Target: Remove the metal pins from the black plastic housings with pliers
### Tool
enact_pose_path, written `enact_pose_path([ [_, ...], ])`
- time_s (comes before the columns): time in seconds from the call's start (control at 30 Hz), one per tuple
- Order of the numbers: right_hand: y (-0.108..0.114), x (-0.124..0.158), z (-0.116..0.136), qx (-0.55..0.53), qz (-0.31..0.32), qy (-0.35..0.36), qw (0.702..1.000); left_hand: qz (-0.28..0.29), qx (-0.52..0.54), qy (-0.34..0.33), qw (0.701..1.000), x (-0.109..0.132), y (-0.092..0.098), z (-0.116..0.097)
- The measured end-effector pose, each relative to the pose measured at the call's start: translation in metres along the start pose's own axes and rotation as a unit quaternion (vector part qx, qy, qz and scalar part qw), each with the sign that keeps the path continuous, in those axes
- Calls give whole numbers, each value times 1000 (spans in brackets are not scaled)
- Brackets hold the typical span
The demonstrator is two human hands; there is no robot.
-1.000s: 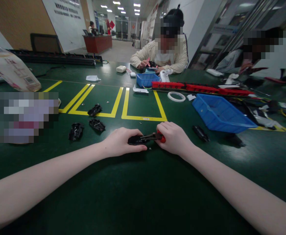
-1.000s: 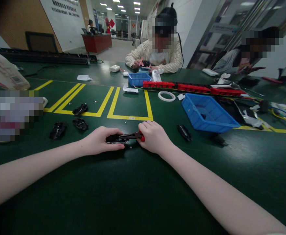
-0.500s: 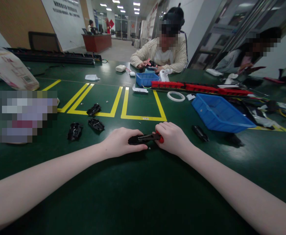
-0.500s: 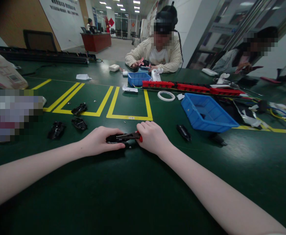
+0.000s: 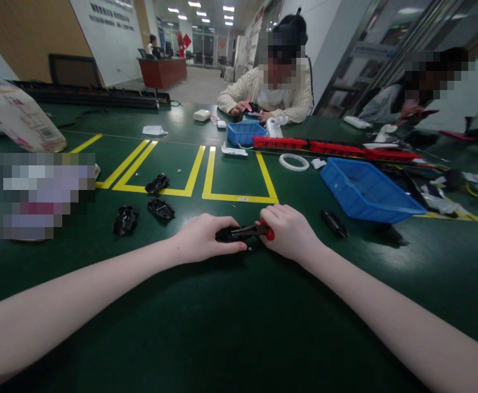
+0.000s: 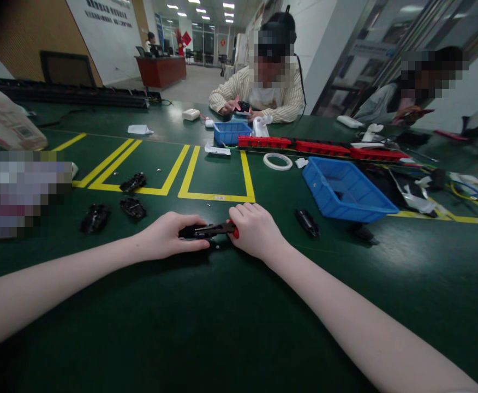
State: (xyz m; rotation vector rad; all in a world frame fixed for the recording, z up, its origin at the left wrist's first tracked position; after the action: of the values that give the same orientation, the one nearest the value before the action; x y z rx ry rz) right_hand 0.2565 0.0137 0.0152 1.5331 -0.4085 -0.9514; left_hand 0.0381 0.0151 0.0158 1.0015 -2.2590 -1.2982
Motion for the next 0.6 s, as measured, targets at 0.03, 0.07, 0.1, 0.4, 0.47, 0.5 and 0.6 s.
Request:
enact_pose_path([
  [0.03, 0, 0, 0, 3, -4, 2, 1000, -5, -3, 1, 1000, 0, 0, 0],
  [0.07, 1, 1, -1, 6, -7, 4, 1000, -8, -6, 2, 1000, 1, 0, 0],
  [0.1, 1, 1, -2, 7, -10, 6, 1000, -10, -10, 4, 1000, 2, 0, 0],
  [0.4, 1, 4, -5, -13, -19, -4, 1000, -38, -30, 3, 999, 5, 4, -1],
  [0.47, 2, 5, -5, -27, -29, -1, 999, -51, -42, 0, 998, 6, 4, -1],
  [0.5, 2, 5, -5, -31, -31, -1, 999, -58, -48, -2, 997, 6, 4, -1],
  [0.6, 4, 6, -7, -41, -33, -5, 999, -68, -59, -4, 996, 7, 3, -2],
])
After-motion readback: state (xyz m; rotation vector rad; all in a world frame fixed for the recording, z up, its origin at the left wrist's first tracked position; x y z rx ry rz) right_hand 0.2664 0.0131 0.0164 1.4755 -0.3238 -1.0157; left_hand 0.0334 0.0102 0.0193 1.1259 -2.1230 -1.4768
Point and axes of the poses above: each hand's wrist, its own x-axis away from the middle knuckle, its own y-axis out of the back of the hand, z = x × y, the point moved 1 cm from there along -x, towards the middle knuckle, and after that the axes turned 12 degrees about -x, right-handed, at the moved point
